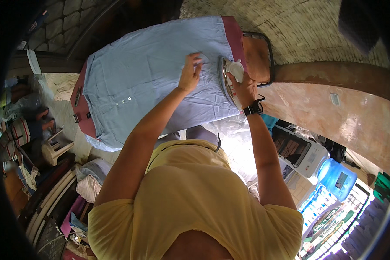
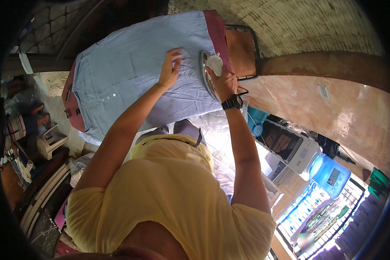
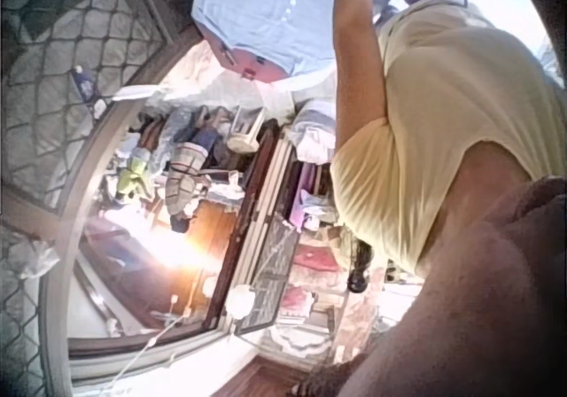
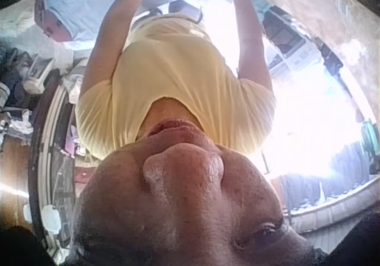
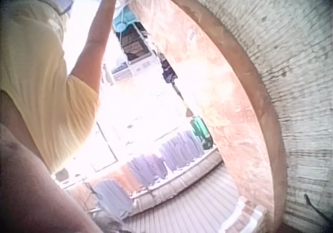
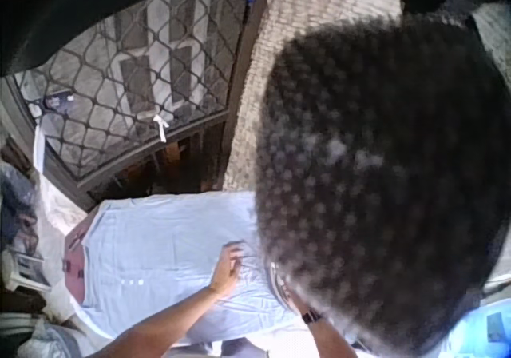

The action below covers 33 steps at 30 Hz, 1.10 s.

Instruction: The person irons a blue collared shirt on a pink ironing board using an iron, pressing the sleeves and torso before folding the garment.

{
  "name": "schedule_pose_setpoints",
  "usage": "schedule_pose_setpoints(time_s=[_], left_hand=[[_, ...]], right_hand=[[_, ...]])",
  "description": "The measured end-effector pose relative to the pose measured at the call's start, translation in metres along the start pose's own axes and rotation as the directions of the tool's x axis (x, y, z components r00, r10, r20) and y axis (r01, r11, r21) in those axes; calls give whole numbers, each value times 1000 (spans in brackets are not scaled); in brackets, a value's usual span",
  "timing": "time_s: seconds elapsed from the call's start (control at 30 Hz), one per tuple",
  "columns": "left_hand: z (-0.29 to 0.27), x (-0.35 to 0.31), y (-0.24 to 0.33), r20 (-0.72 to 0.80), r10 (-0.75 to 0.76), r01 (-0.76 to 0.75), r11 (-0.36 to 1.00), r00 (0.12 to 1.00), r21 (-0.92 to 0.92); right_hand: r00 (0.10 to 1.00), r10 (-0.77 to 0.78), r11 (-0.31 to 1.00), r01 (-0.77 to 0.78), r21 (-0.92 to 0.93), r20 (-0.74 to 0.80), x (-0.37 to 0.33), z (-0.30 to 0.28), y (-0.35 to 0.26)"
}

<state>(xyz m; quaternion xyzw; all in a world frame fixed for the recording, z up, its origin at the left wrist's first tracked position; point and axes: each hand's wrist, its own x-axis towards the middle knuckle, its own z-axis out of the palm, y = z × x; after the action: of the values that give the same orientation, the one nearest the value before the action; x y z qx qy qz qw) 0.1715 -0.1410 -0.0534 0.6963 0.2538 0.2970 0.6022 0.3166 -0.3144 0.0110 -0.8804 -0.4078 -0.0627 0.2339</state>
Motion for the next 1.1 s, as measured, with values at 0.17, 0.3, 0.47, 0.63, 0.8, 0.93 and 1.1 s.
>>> schedule_pose_setpoints(time_s=[0.17,0.3,0.47,0.63,0.8,0.93,1.1], left_hand=[[-31,6,1,-57,264,-209,863,963,461],[-45,-2,11,-62,287,-208,813,956,544],[-94,-60,14,-191,245,-105,834,951,542],[-205,-144,9,-410,302,235,480,861,845],[-289,-210,-23,-781,98,743,257,616,618],[-324,-219,-50,-641,64,570,397,765,719],[-321,-172,-38,-756,52,561,638,652,528]], right_hand=[[995,-4,998,-2,68,97,17,-4,-15],[998,20,998,-23,55,52,22,12,-3],[1000,-2,999,2,40,15,25,1,-20],[998,-61,997,61,-47,1,26,0,-16],[998,-59,995,56,-80,-28,28,11,-11],[998,-61,997,60,-43,-13,29,16,-4],[994,-100,988,105,116,-45,30,23,6]])
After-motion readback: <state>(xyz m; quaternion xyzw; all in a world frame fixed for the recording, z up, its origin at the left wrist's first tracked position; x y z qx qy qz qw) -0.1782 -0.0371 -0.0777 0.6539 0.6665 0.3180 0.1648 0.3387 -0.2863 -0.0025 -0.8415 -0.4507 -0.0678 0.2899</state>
